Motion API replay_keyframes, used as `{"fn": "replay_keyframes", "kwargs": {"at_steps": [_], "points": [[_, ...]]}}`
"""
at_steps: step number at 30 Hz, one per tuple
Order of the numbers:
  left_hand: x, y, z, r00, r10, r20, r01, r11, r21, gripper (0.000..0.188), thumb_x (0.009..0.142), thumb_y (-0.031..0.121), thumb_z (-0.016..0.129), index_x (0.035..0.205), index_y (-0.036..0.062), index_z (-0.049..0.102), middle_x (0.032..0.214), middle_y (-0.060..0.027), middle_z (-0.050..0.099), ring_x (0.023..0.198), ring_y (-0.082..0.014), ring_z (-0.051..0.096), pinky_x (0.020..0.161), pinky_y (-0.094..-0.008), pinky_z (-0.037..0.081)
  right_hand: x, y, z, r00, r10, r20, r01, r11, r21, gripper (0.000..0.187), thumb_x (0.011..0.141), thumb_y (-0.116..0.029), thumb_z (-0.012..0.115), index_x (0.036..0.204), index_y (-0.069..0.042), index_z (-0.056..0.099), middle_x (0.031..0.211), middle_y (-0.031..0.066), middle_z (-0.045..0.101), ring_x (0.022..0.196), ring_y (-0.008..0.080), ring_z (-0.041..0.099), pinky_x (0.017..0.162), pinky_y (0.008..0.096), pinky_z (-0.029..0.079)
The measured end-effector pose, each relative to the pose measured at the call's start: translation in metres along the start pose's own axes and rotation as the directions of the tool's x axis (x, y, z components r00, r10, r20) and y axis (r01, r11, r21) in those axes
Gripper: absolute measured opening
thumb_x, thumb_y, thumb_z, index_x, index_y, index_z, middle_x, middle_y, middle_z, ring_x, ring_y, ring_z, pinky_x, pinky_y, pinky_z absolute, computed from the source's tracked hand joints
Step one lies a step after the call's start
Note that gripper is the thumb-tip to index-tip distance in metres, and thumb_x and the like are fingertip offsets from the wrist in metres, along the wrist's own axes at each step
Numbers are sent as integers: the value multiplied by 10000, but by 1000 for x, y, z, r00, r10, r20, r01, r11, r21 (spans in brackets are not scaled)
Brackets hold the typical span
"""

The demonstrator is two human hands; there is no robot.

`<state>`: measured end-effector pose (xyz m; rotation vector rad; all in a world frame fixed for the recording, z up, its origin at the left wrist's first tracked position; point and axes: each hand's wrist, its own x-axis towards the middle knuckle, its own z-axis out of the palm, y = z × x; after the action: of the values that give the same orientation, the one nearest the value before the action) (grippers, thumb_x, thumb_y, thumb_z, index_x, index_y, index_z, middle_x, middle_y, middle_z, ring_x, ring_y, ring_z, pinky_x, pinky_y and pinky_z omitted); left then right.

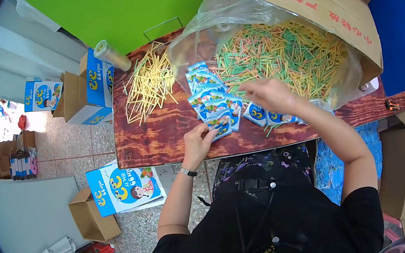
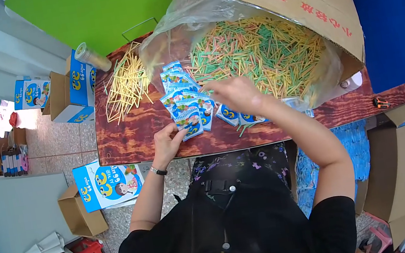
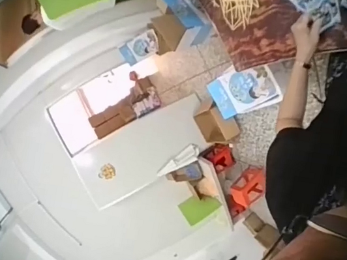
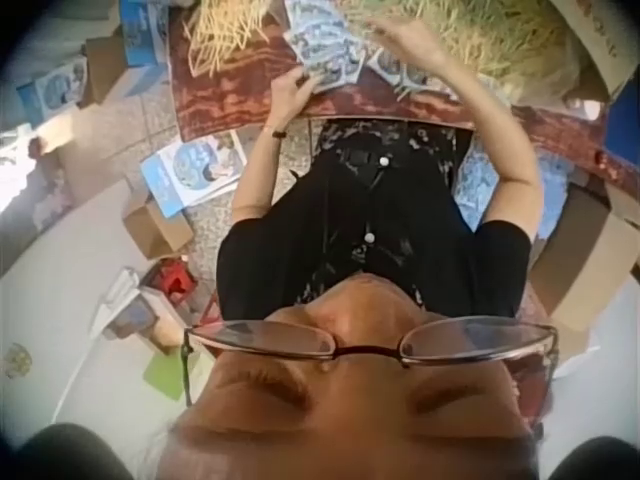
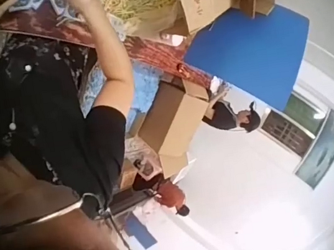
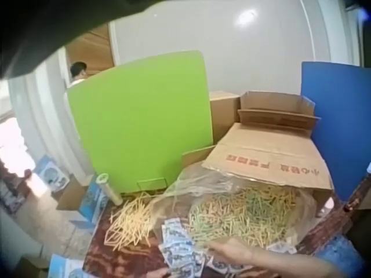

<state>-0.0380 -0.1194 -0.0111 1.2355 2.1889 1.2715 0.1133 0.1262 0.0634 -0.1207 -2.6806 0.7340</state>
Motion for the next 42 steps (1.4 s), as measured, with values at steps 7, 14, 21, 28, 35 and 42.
{"fn": "replay_keyframes", "kwargs": {"at_steps": [7, 14, 21, 28, 35, 42], "points": [[3, -17, 18, 984, -112, -136, 121, 990, 65, 209, 782, 125, 757, 794, 7, 586, 704, -109, 598, 593, -208, 623, 563, -330, 485, -10, 16, 15, 986, 54, 160, -15, 971, -239, 199, 827, -242, 675, 939, -81, 638, 874, 108, 666, 877, 310, 651, 722, 423, 539], [3, -36, 36, 954, 87, -286, -71, 995, 65, 235, 747, 79, 794, 870, 2, 608, 1039, -109, 552, 721, -126, 593, 542, -250, 482, 26, 14, 81, 952, 235, 196, -141, 905, -401, 322, 744, -249, 742, 960, -42, 624, 1007, 137, 570, 1034, 324, 572, 759, 436, 535], [2, -22, 37, 962, -19, -272, 30, 999, 38, 238, 709, 65, 813, 832, 30, 613, 1187, -145, 516, 868, -180, 589, 649, -279, 522, 43, 21, 87, 955, 224, 192, -141, 918, -371, 198, 747, -119, 635, 934, -58, 655, 1018, 160, 596, 982, 338, 605, 683, 438, 556], [19, -35, 25, 945, 85, -314, -42, 989, 143, 236, 691, 103, 809, 789, 60, 599, 1389, -217, 457, 1108, -346, 511, 925, -429, 426, 68, 12, 94, 992, 66, 110, -32, 959, -283, 156, 765, -142, 669, 910, -114, 619, 897, 75, 619, 920, 278, 607, 736, 431, 523], [25, -33, 20, 952, 89, -294, -42, 986, 164, 298, 686, 141, 820, 807, 61, 560, 1330, -212, 503, 1087, -369, 518, 910, -438, 435, 115, 28, 76, 915, 102, 391, -152, 983, 99, 161, 835, -155, 614, 982, -91, 629, 904, 130, 670, 931, 269, 658, 732, 450, 520], [27, -29, 24, 949, 84, -304, -30, 984, 177, 310, 690, 152, 823, 826, 54, 562, 1277, -192, 528, 1077, -359, 525, 895, -434, 443, 181, 72, 123, 957, 234, 171, -150, 906, -397, 298, 850, -172, 619, 1148, -185, 632, 1170, 145, 607, 997, 341, 642, 886, 472, 501]]}}
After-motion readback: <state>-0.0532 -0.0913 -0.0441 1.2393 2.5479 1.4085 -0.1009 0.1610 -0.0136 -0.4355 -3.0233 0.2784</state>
